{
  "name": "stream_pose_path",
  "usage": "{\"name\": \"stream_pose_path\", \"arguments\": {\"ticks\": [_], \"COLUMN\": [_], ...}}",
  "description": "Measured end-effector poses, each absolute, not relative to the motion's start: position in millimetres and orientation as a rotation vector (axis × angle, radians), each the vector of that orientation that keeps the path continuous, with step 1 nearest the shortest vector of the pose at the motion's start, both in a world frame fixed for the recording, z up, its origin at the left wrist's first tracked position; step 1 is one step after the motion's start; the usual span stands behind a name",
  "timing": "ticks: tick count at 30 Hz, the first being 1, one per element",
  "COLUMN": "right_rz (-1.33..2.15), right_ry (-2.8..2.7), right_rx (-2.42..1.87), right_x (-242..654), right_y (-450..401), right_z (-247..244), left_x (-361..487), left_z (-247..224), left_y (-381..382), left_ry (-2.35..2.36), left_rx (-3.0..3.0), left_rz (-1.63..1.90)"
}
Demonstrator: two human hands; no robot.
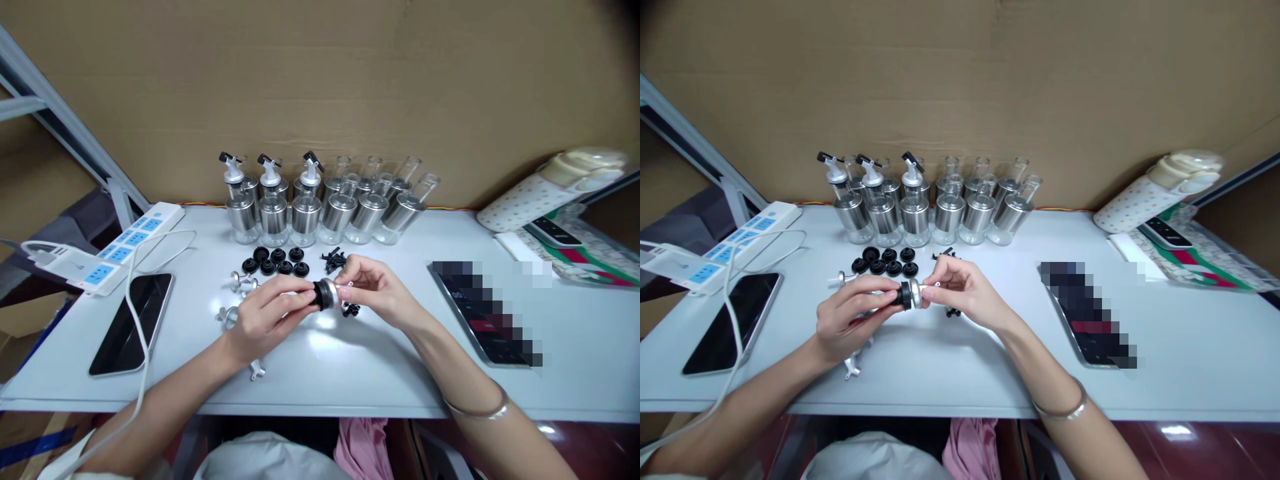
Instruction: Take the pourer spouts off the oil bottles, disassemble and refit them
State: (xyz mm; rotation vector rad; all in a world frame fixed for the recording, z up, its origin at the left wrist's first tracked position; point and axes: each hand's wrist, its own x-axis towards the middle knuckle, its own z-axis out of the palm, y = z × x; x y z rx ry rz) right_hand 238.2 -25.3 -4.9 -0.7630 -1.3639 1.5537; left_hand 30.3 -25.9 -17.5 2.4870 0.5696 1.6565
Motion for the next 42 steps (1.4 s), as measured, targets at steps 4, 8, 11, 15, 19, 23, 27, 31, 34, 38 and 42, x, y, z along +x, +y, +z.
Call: {"name": "stream_pose_path", "arguments": {"ticks": [4,8,11,15,19,23,27,31,34,38,42], "right_rz": [1.561,1.629,1.653,1.653,1.635,1.599,1.63,1.62,1.572,1.538,1.534], "right_ry": [-1.366,-1.344,-1.328,-1.337,-1.358,-1.362,-1.324,-1.247,-1.247,-1.36,-1.457], "right_rx": [-0.765,-0.734,-0.718,-0.727,-0.747,-0.772,-0.731,-0.771,-0.829,-0.889,-0.912], "right_x": [237.5,235.1,234.0,233.6,232.8,231.2,228.8,227.9,229.4,231.6,231.6], "right_y": [-25.8,-27.2,-27.5,-27.3,-27.7,-29.0,-28.7,-24.5,-21.7,-20.9,-20.4], "right_z": [-3.2,-4.3,-6.6,-8.6,-8.0,-6.3,-7.4,-10.8,-11.9,-13.1,-15.5], "left_x": [31.7,32.1,31.4,29.9,28.6,27.9,29.3,31.6,32.0,32.6,35.0], "left_z": [-17.4,-17.4,-18.4,-19.4,-19.0,-18.1,-17.1,-18.2,-17.5,-11.8,-7.0], "left_y": [-27.2,-25.4,-23.1,-21.6,-20.1,-17.8,-20.2,-22.6,-19.6,-16.7,-18.4], "left_ry": [0.522,0.518,0.449,0.393,0.396,0.391,0.442,0.623,0.626,0.554,0.577], "left_rx": [2.498,2.466,2.444,2.441,2.45,2.415,2.304,1.818,1.502,1.294,1.218], "left_rz": [1.652,1.676,1.628,1.576,1.513,1.532,1.536,1.354,1.127,0.989,0.939]}}
